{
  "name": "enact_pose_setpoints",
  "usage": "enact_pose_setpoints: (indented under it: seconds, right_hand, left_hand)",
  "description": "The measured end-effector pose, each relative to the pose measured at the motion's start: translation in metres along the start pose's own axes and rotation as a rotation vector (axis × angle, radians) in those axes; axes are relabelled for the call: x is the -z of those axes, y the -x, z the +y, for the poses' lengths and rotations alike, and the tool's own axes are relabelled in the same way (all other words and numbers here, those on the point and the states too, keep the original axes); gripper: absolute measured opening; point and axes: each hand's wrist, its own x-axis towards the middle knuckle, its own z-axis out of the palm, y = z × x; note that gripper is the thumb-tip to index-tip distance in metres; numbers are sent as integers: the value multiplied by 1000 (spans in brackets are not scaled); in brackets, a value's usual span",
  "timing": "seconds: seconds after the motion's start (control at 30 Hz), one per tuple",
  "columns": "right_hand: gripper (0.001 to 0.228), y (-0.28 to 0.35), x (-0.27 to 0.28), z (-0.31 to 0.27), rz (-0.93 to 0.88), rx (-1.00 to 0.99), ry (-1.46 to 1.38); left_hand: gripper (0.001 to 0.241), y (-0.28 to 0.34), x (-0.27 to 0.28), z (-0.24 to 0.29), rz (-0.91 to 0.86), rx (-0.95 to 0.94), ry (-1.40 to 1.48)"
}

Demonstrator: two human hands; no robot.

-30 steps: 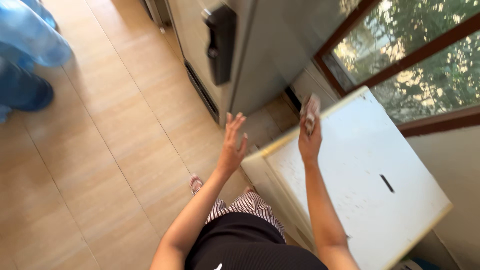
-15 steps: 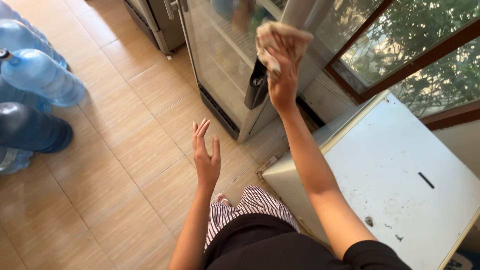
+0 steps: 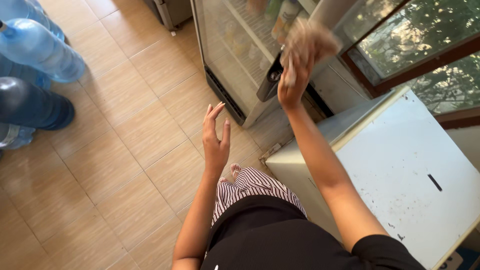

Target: The person arranges small snack packets on a shelf, then wipes the top and glass door of a chest freezer with a cloth. The person handles snack packets and a cloth while cleaning the freezer surfaces.

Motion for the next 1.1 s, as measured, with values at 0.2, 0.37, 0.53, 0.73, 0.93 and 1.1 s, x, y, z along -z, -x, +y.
enact_pose_setpoints:
  seconds: [0.2,0.37,0.53,0.73,0.93,1.1]
  right_hand:
    - [47,141,5,49,-484,134,29]
    - [55,132,11,66,-560,483,477]
    - [39,108,-11,47,-581,441,534]
    - [49,142,-13,14,-1036,587,628]
    - [56,101,-11,-47,-1017,280,44]
    - [56,-16,-54,-89,-669,223,242]
  left_hand:
    - [35,2,3,-3,2,52,-21]
    - [33,6,19,-6,58,155,1]
    - [31,4,11,-2,28,168,92]
    - [30,1,28,-7,33,218,101]
    - [30,-13,60,-27,126,286,86]
    - [30,-67,109,-39,119,224,96]
